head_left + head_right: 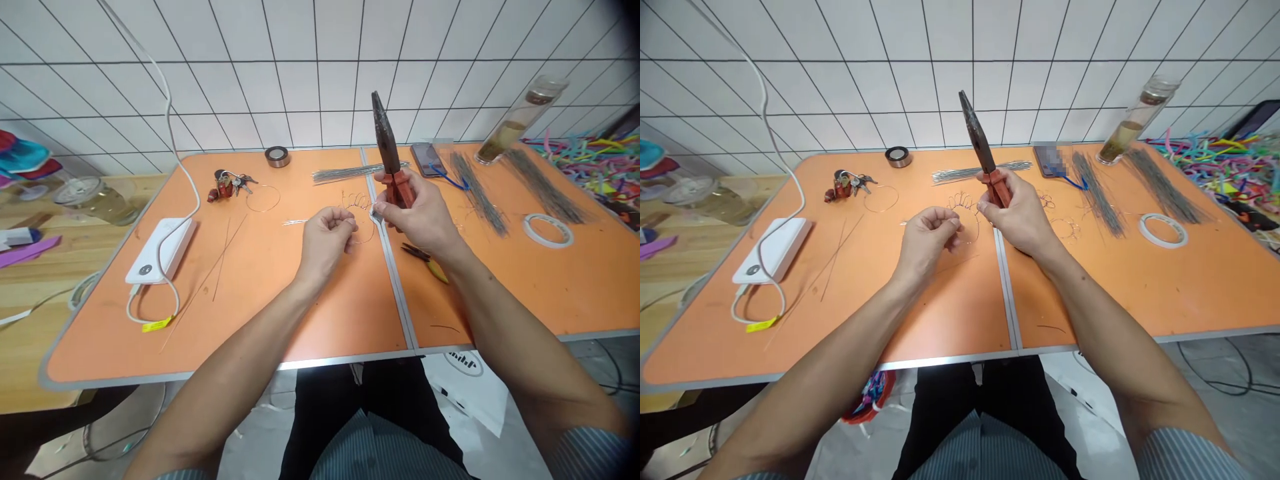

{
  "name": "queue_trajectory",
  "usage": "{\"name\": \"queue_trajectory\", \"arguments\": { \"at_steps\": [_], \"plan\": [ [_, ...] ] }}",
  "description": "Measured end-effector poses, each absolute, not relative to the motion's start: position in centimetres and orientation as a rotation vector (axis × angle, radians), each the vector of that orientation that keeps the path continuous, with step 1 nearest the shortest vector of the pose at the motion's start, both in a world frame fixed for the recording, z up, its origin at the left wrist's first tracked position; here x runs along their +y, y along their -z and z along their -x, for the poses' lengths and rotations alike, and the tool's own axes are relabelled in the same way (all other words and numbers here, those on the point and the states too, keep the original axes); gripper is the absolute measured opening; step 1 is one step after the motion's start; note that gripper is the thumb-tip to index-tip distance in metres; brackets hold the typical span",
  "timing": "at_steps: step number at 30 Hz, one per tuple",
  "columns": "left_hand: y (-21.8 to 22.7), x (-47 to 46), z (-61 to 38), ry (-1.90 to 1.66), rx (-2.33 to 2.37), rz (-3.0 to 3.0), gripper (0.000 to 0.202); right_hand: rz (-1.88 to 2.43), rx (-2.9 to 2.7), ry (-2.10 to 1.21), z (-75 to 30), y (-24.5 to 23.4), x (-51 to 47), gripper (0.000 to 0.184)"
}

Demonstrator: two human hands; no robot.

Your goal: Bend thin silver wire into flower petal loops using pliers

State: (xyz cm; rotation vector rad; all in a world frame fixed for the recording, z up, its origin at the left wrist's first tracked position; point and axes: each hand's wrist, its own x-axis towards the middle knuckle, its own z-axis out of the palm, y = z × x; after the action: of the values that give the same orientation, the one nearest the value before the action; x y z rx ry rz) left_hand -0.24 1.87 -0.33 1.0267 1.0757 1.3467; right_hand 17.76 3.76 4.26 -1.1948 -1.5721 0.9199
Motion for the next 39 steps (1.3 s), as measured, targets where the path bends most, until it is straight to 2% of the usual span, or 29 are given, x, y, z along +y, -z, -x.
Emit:
{"name": "queue_trajectory", "arguments": {
  "at_steps": [3,5,10,16,26,39],
  "plan": [
    [-0.1,2.1,0.8,-1.554,1.17,-1.162,0.01,1.186,-1.59,-1.002,-18.6,-4.2,3.9,0.042],
    [-0.3,2.3,1.2,-1.604,1.214,-1.25,0.018,1.172,-1.608,-1.047,-19.0,-4.2,3.9,0.042],
    [0.7,3.2,1.9,-1.295,1.119,-1.247,0.038,1.157,-1.64,-1.099,-19.7,-4.1,4.0,0.043],
    [1.3,3.2,1.8,-1.124,1.027,-1.242,0.023,1.088,-1.687,-1.052,-19.9,-3.1,4.4,0.036],
    [0.9,2.9,1.2,-1.086,1.044,-1.282,0.024,1.017,-1.742,-0.982,-19.7,-2.0,4.8,0.028],
    [1.4,2.8,0.9,-1.106,1.019,-1.232,0.023,0.996,-1.752,-0.948,-18.9,-2.5,4.0,0.028]
  ]
}}
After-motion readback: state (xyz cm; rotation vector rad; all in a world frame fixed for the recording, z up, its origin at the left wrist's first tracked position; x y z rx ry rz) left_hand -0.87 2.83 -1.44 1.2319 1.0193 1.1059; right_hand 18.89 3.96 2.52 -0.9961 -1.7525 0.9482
